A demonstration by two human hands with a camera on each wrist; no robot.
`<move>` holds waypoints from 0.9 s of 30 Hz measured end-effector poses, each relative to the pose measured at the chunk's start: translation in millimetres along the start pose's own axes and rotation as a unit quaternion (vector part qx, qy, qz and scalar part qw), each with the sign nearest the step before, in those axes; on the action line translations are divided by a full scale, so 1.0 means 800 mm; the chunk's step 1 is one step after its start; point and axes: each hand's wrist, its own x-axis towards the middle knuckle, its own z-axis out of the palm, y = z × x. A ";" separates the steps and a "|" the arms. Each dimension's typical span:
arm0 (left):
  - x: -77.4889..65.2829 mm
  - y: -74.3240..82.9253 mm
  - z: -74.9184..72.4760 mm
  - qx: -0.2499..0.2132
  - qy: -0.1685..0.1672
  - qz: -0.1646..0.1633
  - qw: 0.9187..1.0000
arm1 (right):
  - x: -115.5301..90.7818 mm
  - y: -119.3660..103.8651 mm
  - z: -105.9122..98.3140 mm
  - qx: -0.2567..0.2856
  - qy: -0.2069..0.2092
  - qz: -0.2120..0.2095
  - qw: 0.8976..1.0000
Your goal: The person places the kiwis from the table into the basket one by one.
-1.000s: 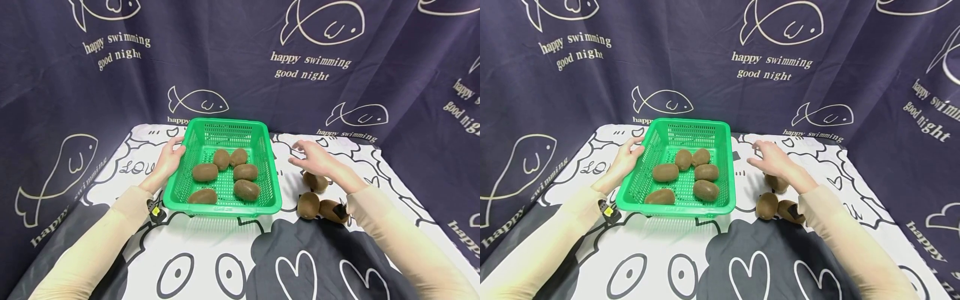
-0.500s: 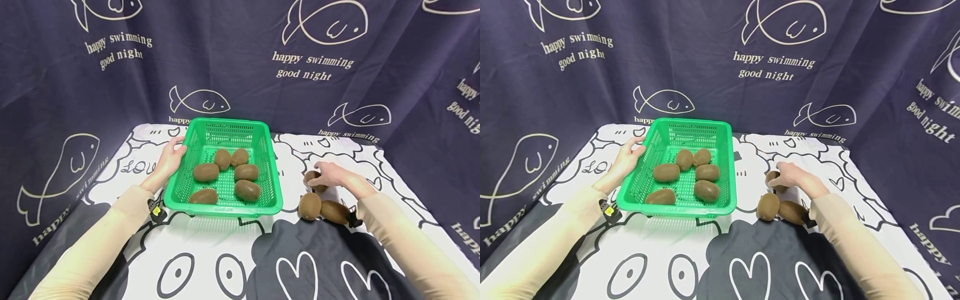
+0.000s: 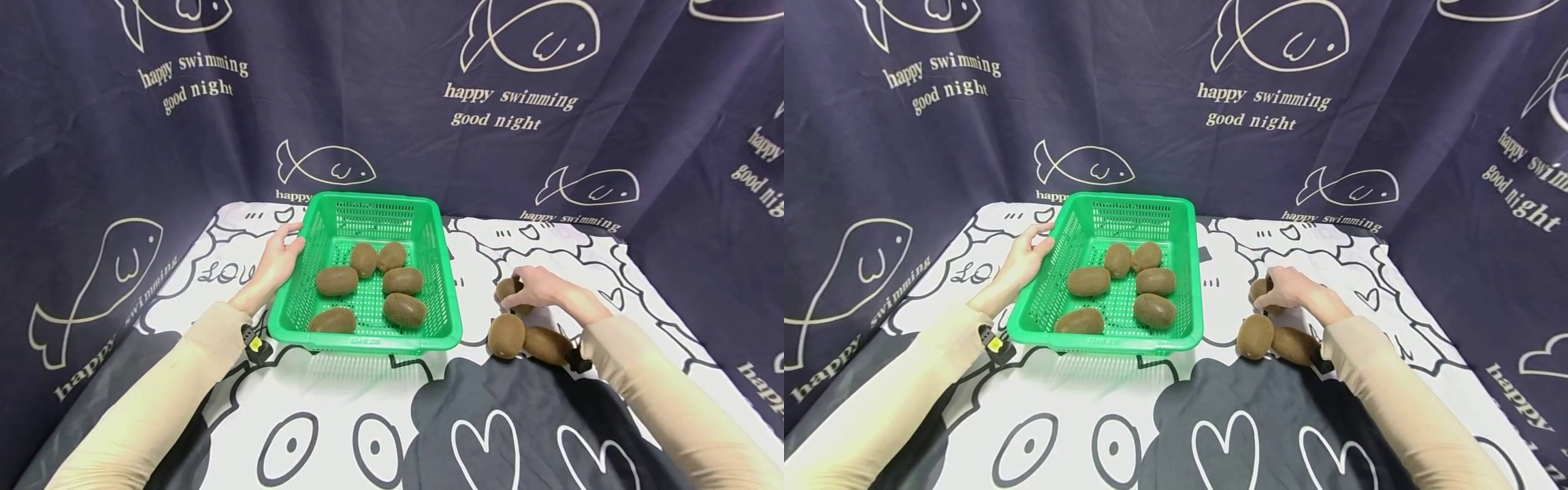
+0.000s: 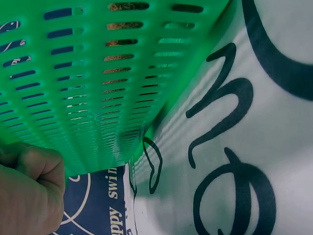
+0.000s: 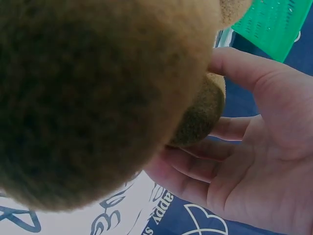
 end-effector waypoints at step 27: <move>0.001 -0.003 -0.002 -0.012 -0.005 0.005 1.000 | 0.004 -0.044 -0.043 -0.004 0.059 -0.034 0.998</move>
